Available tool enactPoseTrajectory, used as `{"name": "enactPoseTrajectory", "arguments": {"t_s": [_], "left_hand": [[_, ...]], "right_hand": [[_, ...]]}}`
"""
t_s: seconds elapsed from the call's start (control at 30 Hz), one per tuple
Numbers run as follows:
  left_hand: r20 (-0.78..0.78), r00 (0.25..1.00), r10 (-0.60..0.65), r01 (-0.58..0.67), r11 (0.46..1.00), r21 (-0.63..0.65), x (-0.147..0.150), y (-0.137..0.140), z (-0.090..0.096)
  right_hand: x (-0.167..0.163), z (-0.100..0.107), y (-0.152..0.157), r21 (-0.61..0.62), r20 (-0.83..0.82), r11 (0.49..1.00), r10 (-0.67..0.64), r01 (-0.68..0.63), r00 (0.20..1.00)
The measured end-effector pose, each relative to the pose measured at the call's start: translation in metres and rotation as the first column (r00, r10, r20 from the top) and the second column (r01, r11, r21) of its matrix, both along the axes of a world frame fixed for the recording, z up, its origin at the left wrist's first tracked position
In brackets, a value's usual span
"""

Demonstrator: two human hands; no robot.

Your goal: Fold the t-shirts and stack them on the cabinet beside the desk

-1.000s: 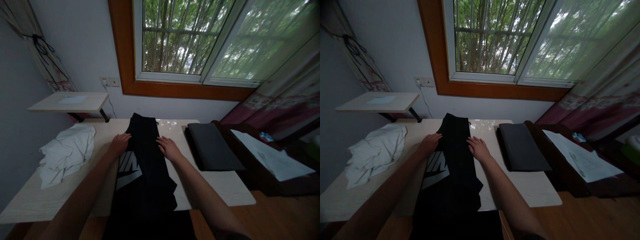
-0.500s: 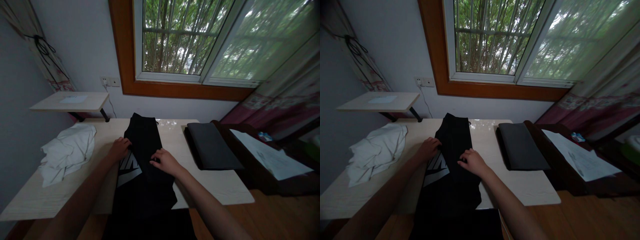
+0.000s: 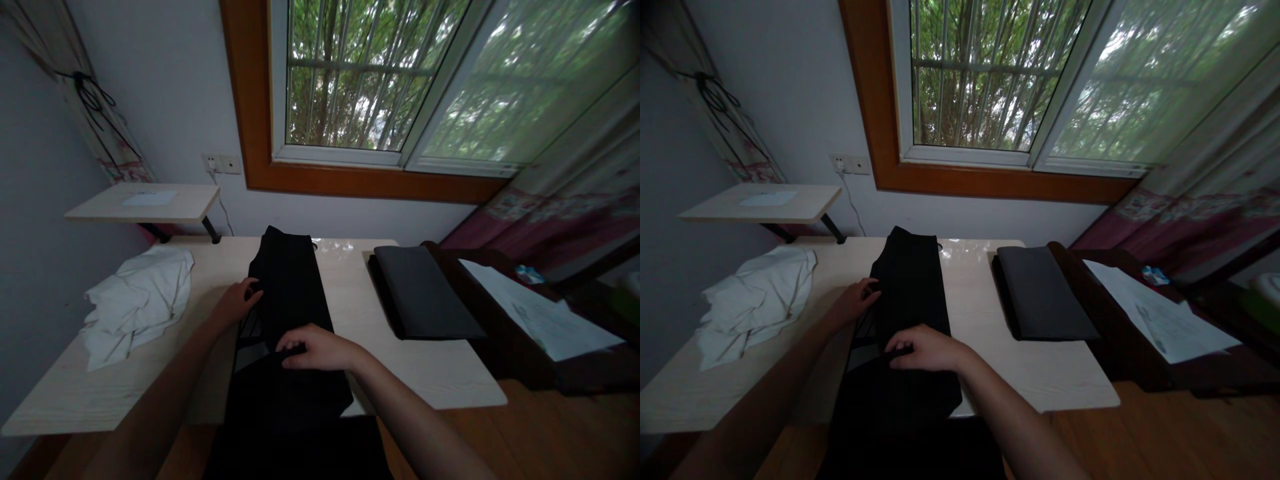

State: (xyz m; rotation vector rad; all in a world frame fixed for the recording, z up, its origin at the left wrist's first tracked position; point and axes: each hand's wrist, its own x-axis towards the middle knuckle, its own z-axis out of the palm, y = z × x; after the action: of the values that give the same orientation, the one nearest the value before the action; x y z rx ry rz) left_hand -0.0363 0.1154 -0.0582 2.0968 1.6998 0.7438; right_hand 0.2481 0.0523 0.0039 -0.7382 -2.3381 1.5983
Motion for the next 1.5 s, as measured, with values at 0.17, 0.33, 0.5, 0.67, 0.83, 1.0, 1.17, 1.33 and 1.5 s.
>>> {"name": "enactPoseTrajectory", "arguments": {"t_s": [0.17, 0.33, 0.5, 0.67, 0.83, 1.0, 1.17, 1.33, 1.5], "left_hand": [[0.082, 0.997, 0.006, 0.006, 0.989, -0.146, 0.001, -0.005, 0.003], [0.148, 0.989, 0.018, 0.010, 0.983, -0.184, -0.001, -0.010, 0.001], [0.234, 0.972, 0.034, -0.003, 0.991, -0.131, -0.003, -0.007, -0.007], [0.269, 0.950, 0.159, -0.135, 0.985, -0.106, -0.008, 0.008, -0.011], [0.240, 0.960, 0.141, -0.117, 0.987, -0.114, -0.013, 0.018, -0.013], [0.233, 0.963, 0.133, -0.111, 0.988, -0.105, -0.013, 0.021, -0.014], [0.286, 0.944, 0.165, -0.145, 0.985, -0.090, -0.005, 0.034, -0.012], [0.350, 0.928, 0.131, -0.121, 0.991, -0.052, 0.009, 0.047, -0.011], [0.185, 0.977, 0.104, -0.106, 0.994, 0.001, 0.014, 0.038, -0.012]], "right_hand": [[-0.013, -0.006, 0.004, -0.404, -0.079, 0.897, 0.162, -0.180, 0.984], [-0.002, -0.029, 0.023, -0.233, 0.020, 0.953, -0.194, 0.193, 0.981], [0.009, -0.036, 0.020, -0.243, 0.152, 0.970, 0.033, 0.005, 0.988], [0.011, -0.042, 0.026, 0.140, 0.099, 0.987, -0.095, 0.080, 0.991], [0.025, -0.049, 0.049, 0.577, -0.034, 0.726, -0.437, 0.375, 0.899], [0.039, -0.062, 0.061, 0.726, 0.036, 0.613, -0.485, 0.311, 0.874], [0.042, -0.069, 0.078, 0.757, 0.075, 0.592, -0.499, 0.276, 0.864], [0.044, -0.064, 0.101, 0.764, 0.079, 0.572, -0.543, 0.299, 0.836], [0.051, -0.057, 0.092, 0.716, 0.000, 0.617, -0.468, 0.327, 0.884]]}}
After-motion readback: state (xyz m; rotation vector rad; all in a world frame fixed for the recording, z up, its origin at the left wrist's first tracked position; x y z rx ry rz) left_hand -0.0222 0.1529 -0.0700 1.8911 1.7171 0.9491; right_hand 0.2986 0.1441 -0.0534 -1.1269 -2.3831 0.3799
